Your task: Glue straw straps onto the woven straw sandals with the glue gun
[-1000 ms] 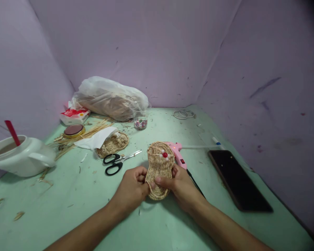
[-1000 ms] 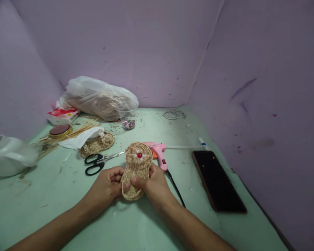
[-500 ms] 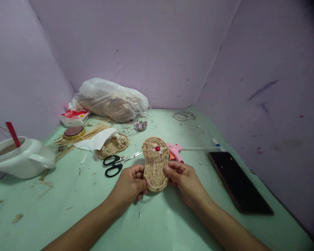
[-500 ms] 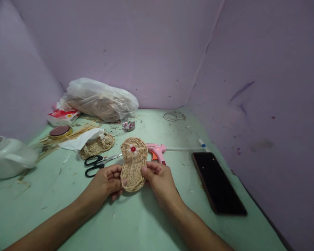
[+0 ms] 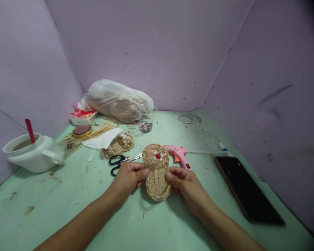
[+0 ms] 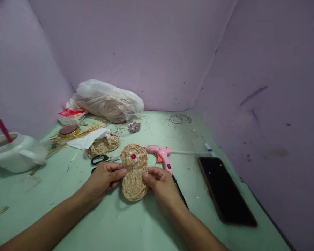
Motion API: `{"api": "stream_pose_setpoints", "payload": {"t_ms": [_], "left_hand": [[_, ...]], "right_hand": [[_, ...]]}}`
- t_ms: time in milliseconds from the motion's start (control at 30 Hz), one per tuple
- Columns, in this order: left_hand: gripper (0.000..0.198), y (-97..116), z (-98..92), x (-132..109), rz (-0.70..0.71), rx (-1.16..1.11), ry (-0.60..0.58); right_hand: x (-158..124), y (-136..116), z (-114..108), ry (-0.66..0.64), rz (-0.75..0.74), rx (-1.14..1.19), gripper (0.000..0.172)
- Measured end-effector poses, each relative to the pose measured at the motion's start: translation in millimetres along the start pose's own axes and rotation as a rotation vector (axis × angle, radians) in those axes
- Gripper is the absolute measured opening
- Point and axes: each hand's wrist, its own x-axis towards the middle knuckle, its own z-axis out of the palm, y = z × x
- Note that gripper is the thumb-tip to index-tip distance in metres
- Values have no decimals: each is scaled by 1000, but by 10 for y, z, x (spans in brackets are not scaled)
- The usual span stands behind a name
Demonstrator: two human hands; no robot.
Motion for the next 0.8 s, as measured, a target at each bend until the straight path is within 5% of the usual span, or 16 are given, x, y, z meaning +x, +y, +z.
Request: {"api": "stream_pose_setpoints", "payload": {"t_ms": [300, 433, 533, 667, 800], "left_hand": [[34, -16, -97, 36, -25, 216, 21], [31, 163, -335, 39, 133, 506, 220], [21, 312, -526, 13, 221, 630, 349], [20, 429, -652, -51, 137, 1042, 409], [24, 438, -603, -97, 149, 1167, 279]], "right_hand": [[24, -10, -25, 0, 52, -318, 37], [20, -37, -109, 44, 39, -551, 32], [5, -152, -255, 162, -70, -754, 25], [4, -336, -443, 454, -271, -1142, 24], [1, -380, -426, 470, -359, -871, 27]]}}
